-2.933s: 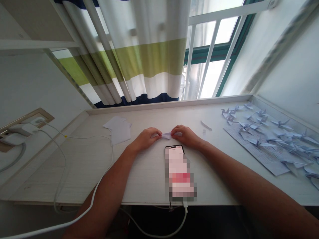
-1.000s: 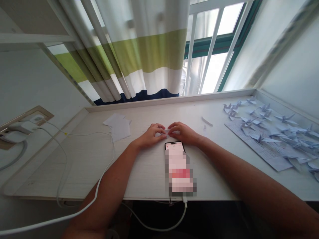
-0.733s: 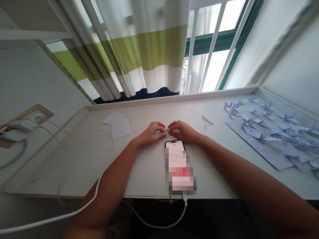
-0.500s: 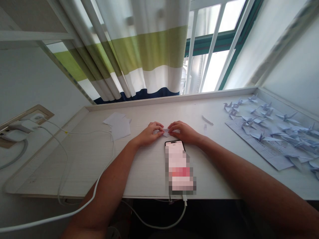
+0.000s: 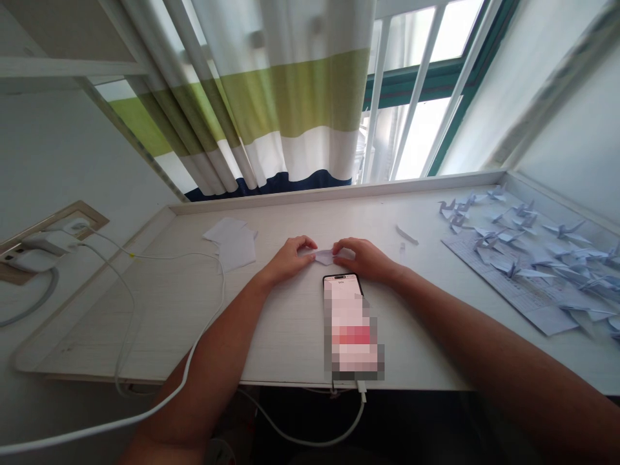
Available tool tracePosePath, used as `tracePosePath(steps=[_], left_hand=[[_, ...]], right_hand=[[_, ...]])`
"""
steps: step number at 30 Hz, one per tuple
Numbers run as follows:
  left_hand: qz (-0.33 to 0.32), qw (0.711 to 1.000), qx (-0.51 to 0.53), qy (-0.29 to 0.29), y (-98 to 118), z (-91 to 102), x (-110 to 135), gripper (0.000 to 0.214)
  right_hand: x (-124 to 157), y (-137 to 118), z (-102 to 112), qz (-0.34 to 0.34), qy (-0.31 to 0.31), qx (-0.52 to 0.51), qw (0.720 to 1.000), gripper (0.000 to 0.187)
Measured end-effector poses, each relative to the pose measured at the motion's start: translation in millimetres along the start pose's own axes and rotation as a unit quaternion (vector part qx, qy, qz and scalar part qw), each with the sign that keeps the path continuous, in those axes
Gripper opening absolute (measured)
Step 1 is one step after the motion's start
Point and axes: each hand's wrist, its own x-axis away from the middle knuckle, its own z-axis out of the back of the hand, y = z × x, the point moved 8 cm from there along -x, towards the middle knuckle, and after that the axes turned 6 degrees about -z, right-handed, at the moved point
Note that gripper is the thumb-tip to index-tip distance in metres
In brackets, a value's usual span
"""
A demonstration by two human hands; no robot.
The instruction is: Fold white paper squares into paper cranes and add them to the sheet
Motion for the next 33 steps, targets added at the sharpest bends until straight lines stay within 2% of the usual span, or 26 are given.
tracePosePath(steps=[6, 10, 14, 17, 20, 23, 26, 30, 31, 33], left_hand=[[0.045, 0.996, -0.073, 0.038, -7, 3.2, 3, 0.029], [0.085, 0.990, -0.108, 0.039, -7, 0.0, 6, 0.027], [0.082, 0.992, -0.093, 0.030, 0, -5.4, 6, 0.029], [0.072, 0.997, -0.026, 0.028, 4, -7.4, 6, 0.024], [0.062, 0.995, 0.076, 0.029, 9, -9.8, 6, 0.021], [0.055, 0.983, 0.167, 0.051, 11, -11.8, 5, 0.023], [0.053, 0.968, 0.231, 0.086, 11, -13.2, 5, 0.033], [0.079, 0.939, 0.294, 0.158, 9, -9.4, 8, 0.061], [0.087, 0.934, 0.305, 0.166, 9, -9.5, 8, 0.063], [0.086, 0.934, 0.317, 0.143, 14, -13.7, 8, 0.057]], right_hand=[[-1, 3, 2, -0.029, 0.034, -0.014, 0.999, 0.037], [-5, 6, -3, -0.054, 0.026, 0.023, 0.998, 0.019], [-7, 7, -7, -0.073, 0.009, 0.039, 0.997, 0.022], [-5, 7, -5, -0.082, 0.020, 0.017, 0.996, 0.024], [-3, 8, -4, -0.088, 0.027, -0.045, 0.995, 0.024], [-3, 9, -7, -0.089, 0.020, -0.154, 0.984, 0.028], [-3, 8, -7, -0.089, 0.020, -0.247, 0.965, 0.040], [-2, 3, -3, -0.090, 0.030, -0.356, 0.930, 0.053], [-2, 1, -2, -0.090, 0.033, -0.380, 0.920, 0.055], [-1, -1, -1, -0.091, 0.040, -0.416, 0.904, 0.058]])
